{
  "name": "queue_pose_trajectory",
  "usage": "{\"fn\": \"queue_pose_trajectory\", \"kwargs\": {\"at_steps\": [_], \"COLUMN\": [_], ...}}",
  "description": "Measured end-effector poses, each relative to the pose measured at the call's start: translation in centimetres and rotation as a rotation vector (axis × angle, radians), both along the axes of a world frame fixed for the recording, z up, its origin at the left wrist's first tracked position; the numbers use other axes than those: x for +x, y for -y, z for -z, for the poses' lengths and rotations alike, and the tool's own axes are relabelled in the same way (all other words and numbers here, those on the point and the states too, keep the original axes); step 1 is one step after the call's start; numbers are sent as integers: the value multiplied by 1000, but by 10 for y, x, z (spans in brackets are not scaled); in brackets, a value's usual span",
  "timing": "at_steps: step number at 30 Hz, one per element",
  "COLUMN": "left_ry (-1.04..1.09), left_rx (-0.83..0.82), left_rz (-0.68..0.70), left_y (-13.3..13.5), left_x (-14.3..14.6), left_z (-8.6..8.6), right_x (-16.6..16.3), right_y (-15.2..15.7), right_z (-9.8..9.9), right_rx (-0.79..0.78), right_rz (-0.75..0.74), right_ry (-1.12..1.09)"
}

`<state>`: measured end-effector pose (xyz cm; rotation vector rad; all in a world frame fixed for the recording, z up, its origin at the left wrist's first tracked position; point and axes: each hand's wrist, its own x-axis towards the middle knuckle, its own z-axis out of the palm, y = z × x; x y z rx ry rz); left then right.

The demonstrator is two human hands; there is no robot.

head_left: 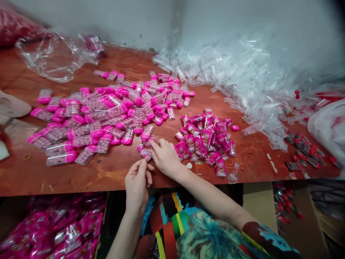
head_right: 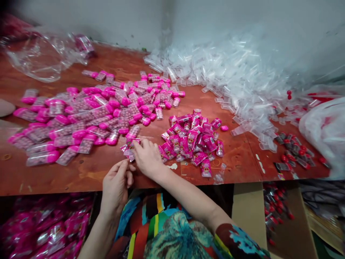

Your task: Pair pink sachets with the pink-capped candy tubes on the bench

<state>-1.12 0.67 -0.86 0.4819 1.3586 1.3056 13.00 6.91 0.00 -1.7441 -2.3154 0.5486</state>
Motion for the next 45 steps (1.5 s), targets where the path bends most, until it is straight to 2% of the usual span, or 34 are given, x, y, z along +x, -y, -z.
{"fn": "queue_pose_trajectory", "kwargs": {"at_steps": [4,9,13,17,21,24,27,29,32,35,38,40,42,45], "left_ry": [-1,13,15,-42,30,59,52,56,47,10,31,70,97,126], "left_rx": [-3,-9,26,80,52,13,-27,-38,-37,-35,-29,-17,-6,-18], "left_rz": [-6,-85,-111,-12,63,59,11,9,20,-44,-107,-119,-119,-98], "left_y": [0,0,-4,-8,-12,-14,-17,-18,-19,-18,-15,-14,-15,-18], "left_x": [-1,-2,-4,-9,-8,-2,4,3,-7,-24,-35,-35,-30,-17], "left_z": [5,5,-4,-14,-16,-10,-3,-1,-2,-4,-6,-9,-11,-16], "right_x": [-26,-16,-4,4,1,-3,-4,-2,-2,-5,-6,-5,-5,-10], "right_y": [-12,-3,10,23,26,24,18,12,0,-10,-11,-6,1,8], "right_z": [3,18,26,29,34,37,37,33,22,9,-3,-7,-8,-1], "right_rx": [-32,33,110,76,-137,-231,-250,-203,-128,-161,-181,-99,-44,-194], "right_rz": [-33,-6,-76,-109,123,201,161,114,73,48,66,126,131,44], "right_ry": [80,28,-88,-421,-956,-1134,-1122,-1001,-635,-258,-67,-119,-329,-744]}}
